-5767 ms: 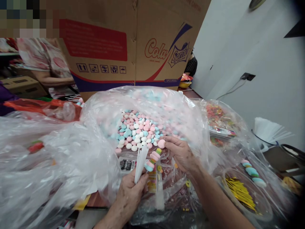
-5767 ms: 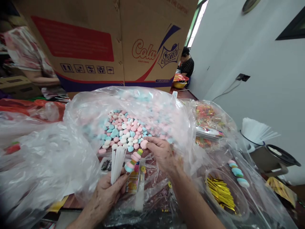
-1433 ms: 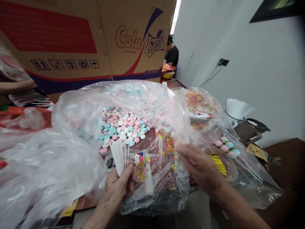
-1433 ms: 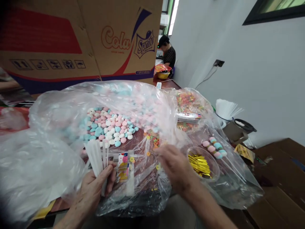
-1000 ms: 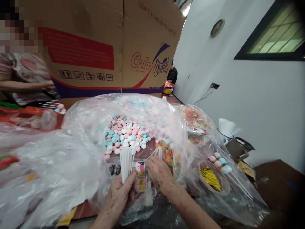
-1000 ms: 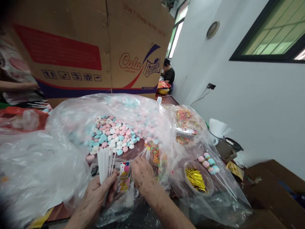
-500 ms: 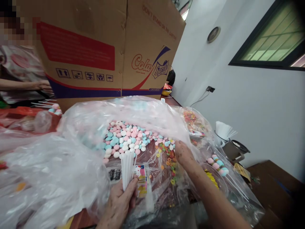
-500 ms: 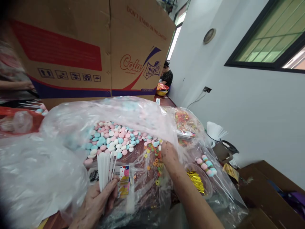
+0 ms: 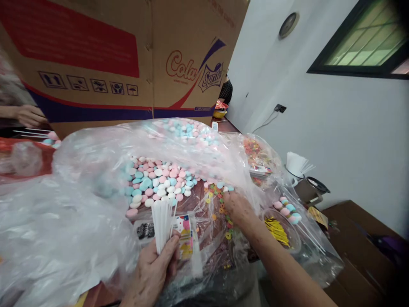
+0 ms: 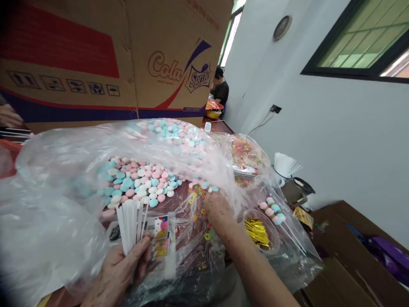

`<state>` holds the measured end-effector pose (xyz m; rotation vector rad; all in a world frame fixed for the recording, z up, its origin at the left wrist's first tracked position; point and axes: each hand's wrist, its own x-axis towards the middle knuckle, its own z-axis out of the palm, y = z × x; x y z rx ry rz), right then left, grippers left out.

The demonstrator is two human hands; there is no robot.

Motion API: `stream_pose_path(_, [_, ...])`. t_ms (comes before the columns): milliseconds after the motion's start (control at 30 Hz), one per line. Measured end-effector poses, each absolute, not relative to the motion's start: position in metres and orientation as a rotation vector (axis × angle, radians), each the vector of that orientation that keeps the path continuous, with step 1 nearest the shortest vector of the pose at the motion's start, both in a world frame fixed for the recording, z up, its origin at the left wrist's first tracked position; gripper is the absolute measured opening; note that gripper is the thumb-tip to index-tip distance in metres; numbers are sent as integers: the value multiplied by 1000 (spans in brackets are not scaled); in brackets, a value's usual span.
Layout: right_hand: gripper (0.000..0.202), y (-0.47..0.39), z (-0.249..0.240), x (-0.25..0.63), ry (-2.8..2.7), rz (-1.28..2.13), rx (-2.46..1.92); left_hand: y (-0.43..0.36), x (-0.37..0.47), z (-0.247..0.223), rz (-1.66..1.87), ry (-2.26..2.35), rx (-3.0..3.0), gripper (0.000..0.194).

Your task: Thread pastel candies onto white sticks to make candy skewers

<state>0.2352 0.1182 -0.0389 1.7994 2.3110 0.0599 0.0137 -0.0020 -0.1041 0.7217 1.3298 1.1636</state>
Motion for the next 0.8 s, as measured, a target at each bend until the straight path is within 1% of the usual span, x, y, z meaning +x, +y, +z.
stream_pose_path(133, [27, 127, -31, 228, 2432, -87, 1777, -3, 13, -98, 1147, 1341, 750, 57])
stream_pose_path(267, [22, 115, -22, 247, 2408, -130, 1750, -4, 13, -93, 1151, 1336, 732, 58])
stream_pose_path(433, [33, 97, -27, 269, 2365, -146, 1654, -4, 9, -93, 1042, 1350, 763, 60])
stream_pose_path(633, [32, 112, -30, 256, 2469, -159, 1662, -3, 7, -92, 1039, 1341, 781, 58])
stream_pose_path(700, [30, 116, -26, 255, 2567, -185, 1659, -2, 7, -92, 1036, 1352, 771, 59])
stream_pose_path(800, [19, 110, -20, 262, 2627, -248, 1619, -2, 7, -94, 1048, 1342, 764, 58])
